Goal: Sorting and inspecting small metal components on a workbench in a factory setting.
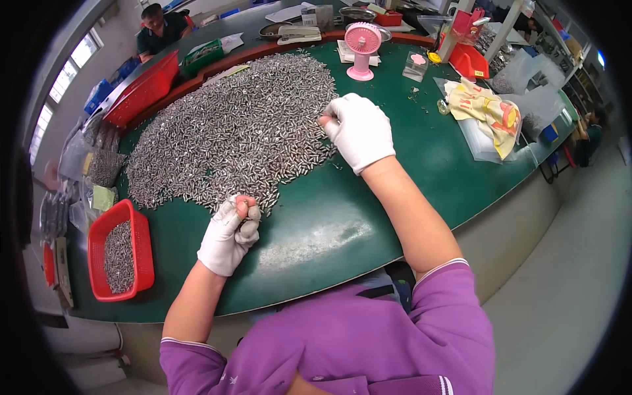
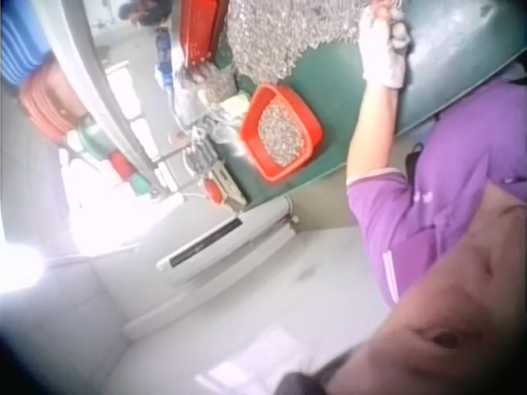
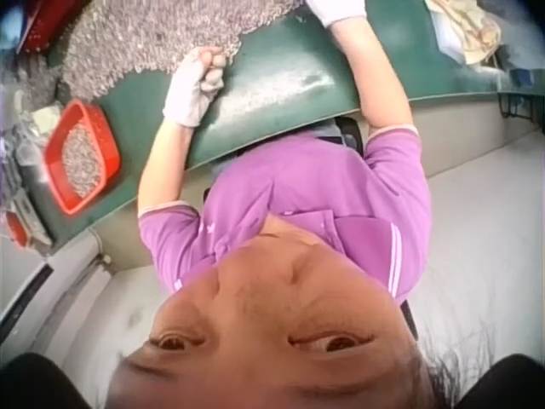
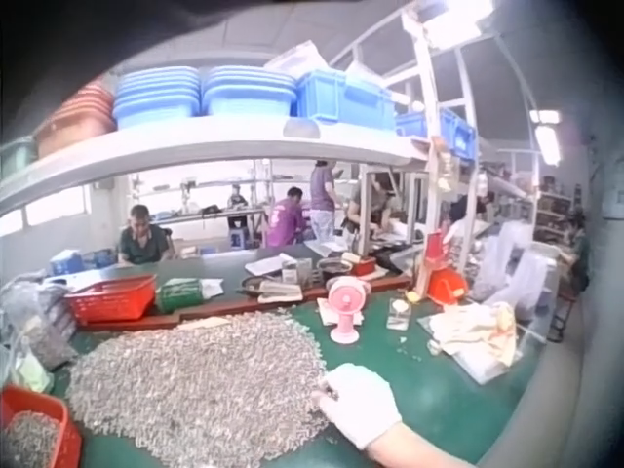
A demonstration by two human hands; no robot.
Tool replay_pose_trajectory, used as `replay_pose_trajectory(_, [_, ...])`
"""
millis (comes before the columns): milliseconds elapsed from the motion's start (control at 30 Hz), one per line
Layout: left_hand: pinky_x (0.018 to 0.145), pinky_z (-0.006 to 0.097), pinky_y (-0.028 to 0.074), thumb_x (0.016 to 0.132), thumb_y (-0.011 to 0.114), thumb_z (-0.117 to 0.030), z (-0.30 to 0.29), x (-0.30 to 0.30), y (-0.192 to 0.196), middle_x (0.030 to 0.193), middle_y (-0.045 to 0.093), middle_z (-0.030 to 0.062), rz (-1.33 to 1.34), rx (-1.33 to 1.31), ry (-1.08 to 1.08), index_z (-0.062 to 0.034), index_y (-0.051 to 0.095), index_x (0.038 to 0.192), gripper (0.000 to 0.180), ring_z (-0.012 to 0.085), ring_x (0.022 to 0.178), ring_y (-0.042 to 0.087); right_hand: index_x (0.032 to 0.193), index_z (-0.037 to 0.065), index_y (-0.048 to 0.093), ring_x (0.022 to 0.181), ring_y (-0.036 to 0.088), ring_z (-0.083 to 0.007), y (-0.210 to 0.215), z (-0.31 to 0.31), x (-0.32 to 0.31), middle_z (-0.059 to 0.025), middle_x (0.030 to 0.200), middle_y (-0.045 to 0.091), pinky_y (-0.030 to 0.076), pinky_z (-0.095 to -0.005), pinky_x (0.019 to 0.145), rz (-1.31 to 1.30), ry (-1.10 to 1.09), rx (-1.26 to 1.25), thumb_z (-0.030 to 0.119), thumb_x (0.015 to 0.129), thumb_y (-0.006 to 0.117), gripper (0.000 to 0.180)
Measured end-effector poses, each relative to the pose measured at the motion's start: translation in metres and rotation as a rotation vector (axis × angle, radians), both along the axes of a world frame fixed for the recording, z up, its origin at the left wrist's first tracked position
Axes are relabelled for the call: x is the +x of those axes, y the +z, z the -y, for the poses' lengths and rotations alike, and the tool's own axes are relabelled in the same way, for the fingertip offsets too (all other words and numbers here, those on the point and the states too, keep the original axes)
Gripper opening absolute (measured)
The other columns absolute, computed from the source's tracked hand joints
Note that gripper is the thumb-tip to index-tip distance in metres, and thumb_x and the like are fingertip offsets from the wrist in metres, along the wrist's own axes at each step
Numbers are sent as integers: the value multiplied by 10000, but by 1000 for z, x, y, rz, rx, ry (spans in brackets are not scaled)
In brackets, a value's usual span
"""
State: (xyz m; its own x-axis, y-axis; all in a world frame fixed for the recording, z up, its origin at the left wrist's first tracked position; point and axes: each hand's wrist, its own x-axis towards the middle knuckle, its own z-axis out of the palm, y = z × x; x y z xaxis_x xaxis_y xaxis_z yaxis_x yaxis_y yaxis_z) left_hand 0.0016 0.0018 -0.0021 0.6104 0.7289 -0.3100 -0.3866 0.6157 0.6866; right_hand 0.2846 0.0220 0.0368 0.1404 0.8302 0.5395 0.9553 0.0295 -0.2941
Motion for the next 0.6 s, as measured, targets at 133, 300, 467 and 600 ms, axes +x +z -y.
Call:
replay_pose_trajectory(133, [492,194,334,943,589,-228,-10,-9,1,841,584,9,52,-10,39,-95,549,1044,172,57,566,419,827,116,678,817,602,-276,-5,3,-17,-78,809,612,480,-376,724,-21,136,-26,358,814,660,243])
replay_pose_trajectory(300, [445,159,279,939,594,-232,-35,-37,30,793,482,-29,183,98,408,-83,559,1033,180,27,529,323,805,116,671,800,613,-279,-9,10,-25,-84,783,611,497,-401,718,-36,257,36,302,830,614,196])
replay_pose_trajectory(467, [446,136,254,960,567,-197,-55,-141,56,850,550,-9,-235,681,970,-56,558,1084,188,10,546,326,844,129,673,815,612,-270,-16,4,-16,-63,817,626,498,-379,732,-59,250,37,261,826,627,141])
replay_pose_trajectory(600, [673,233,422,971,518,-182,-57,-264,29,885,622,26,-1293,971,1059,-26,597,1044,190,94,723,516,858,130,674,822,616,-271,-14,1,-21,-71,821,627,502,-389,742,-40,265,54,259,831,609,147])
